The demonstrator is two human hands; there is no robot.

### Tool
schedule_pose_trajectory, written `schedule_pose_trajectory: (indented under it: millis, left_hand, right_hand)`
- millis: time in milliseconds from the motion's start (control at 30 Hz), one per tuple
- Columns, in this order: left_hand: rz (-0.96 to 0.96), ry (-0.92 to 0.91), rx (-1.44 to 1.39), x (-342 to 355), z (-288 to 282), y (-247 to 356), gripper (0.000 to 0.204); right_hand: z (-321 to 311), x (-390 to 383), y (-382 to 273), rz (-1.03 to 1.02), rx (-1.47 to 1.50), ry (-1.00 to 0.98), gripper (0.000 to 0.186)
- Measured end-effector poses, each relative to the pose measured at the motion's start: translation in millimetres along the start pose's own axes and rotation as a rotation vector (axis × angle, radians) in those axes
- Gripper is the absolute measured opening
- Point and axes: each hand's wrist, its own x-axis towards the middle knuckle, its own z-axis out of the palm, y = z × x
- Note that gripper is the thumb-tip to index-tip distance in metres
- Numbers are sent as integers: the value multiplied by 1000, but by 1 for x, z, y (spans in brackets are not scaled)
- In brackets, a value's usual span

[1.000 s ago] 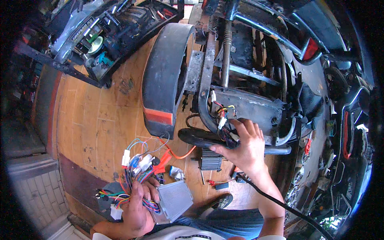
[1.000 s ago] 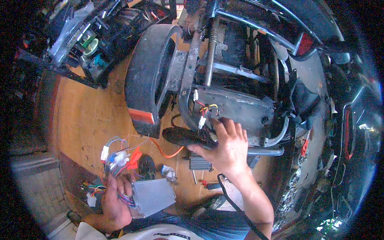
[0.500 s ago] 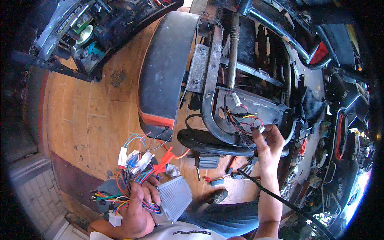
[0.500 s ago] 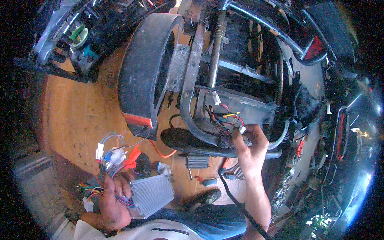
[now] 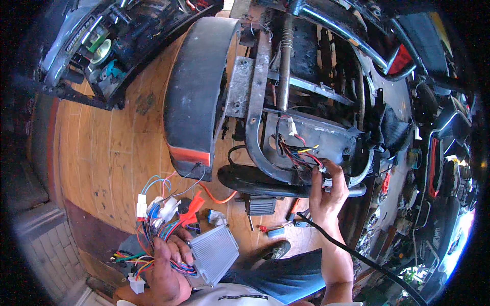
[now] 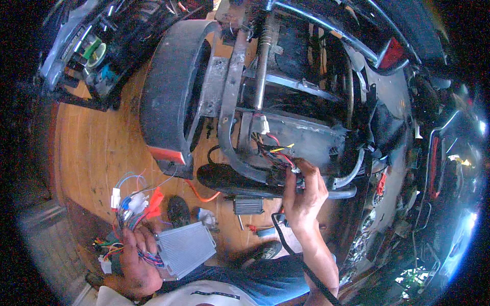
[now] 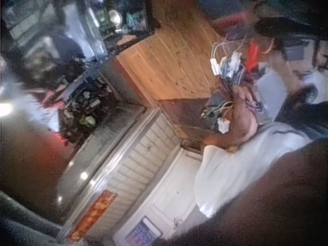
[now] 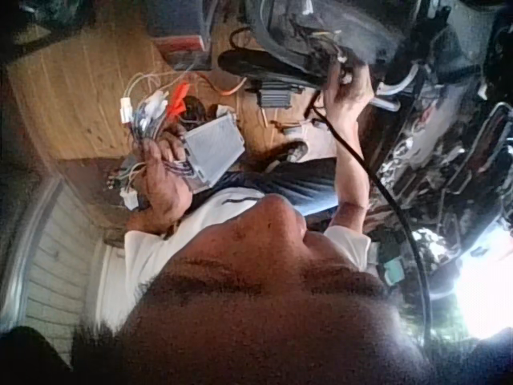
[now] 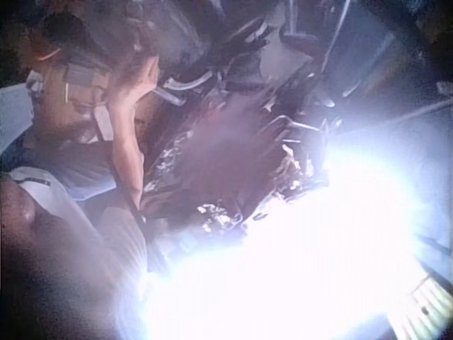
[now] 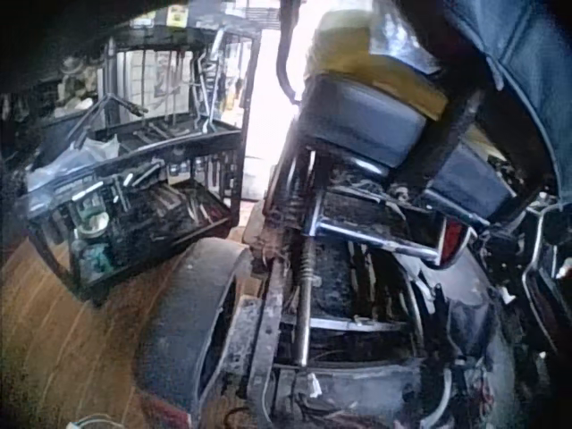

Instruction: The person sits on the floor and works on a bundle of multicolored wires connected to a silver metal box. They use a steel wool pad to scrub the surface of the box, then handle a yellow plastic component and a black cable before placing the items back on the floor.

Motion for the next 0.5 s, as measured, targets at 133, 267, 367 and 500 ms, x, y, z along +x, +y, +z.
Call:
schedule_pose_trajectory:
  millis: [133, 267, 367, 500]
  left_hand:
    - [5, 48, -1, -9, 15, -3, 32]
    - [-6, 33, -15, -16, 24, -5, 30]
    - [-9, -64, -17, -15, 25, -7, 30]
    - [-10, 162, -26, -16, 32, -14, 31]
  right_hand:
    - [7, 0, 15, -44, 14, 28, 26]
    - [13, -6, 23, 214, 167, 17, 22]
    - [16, -8, 27, 266, 231, 48, 23]
    - [18, -7, 29, 271, 273, 78, 22]
